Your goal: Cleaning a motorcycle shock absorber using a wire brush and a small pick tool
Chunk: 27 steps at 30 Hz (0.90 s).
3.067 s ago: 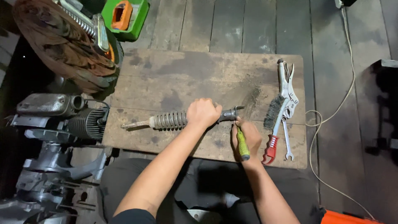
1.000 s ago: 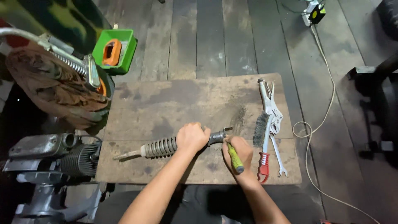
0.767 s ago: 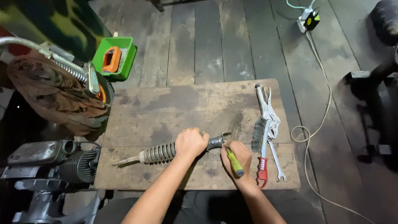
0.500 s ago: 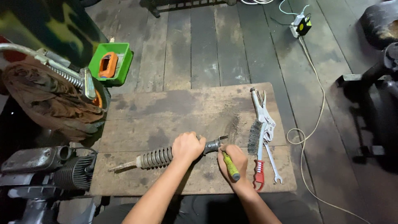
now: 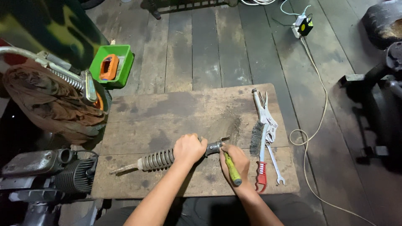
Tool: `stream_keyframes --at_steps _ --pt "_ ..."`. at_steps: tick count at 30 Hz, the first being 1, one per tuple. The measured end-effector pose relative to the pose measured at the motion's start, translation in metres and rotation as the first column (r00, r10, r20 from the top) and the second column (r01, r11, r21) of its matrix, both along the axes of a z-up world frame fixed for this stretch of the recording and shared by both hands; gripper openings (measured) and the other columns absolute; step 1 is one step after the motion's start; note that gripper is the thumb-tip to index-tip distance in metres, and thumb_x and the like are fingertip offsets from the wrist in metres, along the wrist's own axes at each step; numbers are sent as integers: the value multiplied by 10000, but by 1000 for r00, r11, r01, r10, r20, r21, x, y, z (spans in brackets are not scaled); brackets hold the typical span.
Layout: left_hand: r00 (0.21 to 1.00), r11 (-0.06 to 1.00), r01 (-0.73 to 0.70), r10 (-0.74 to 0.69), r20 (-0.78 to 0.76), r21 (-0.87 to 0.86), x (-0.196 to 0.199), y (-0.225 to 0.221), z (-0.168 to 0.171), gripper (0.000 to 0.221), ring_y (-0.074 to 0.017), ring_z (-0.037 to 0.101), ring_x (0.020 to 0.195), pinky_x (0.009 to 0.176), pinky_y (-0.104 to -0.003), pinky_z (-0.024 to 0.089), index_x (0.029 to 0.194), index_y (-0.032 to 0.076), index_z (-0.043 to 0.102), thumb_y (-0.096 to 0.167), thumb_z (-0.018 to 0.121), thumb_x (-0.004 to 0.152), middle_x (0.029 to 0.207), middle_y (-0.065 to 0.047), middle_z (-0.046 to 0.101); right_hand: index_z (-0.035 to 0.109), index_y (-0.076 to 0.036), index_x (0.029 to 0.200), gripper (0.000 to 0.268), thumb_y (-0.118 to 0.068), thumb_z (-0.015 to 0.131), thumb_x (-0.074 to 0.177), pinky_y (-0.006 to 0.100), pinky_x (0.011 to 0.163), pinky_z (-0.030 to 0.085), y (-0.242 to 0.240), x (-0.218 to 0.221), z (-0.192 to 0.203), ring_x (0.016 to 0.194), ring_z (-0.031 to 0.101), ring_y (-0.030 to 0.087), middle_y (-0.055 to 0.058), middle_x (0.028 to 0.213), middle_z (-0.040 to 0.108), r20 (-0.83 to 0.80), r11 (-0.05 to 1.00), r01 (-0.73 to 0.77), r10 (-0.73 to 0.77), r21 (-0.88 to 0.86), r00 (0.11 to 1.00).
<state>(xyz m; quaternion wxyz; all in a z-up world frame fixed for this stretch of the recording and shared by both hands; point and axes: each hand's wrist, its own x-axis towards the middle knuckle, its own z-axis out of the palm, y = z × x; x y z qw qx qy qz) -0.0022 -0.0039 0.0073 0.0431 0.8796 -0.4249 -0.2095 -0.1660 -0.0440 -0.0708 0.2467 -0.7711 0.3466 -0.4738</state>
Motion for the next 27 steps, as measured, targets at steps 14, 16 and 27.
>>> stream_keyframes --at_steps 14,16,27 --pt "999 999 13 -11 44 -44 2 2 -28 488 -387 690 964 815 -502 563 978 34 732 406 423 916 966 -195 733 555 -242 1405 597 -279 661 819 581 808 543 -26 -61 41 916 714 465 198 983 770 -593 775 437 -100 457 799" --pt "994 989 43 -28 102 -140 2 5 -31 498 -386 718 950 869 -483 576 928 24 759 395 428 916 904 -205 750 563 -219 1434 615 -278 670 831 598 897 552 -29 -62 45 1015 721 488 249 1034 769 -666 765 476 -84 433 741" --pt "979 968 201 -193 69 -147 -1 26 9 786 -403 660 1118 965 -511 530 1100 17 721 702 384 914 1118 -225 730 660 -161 1292 416 -413 664 961 537 797 598 -19 -75 17 953 749 371 151 1014 761 -609 889 449 -309 86 730"
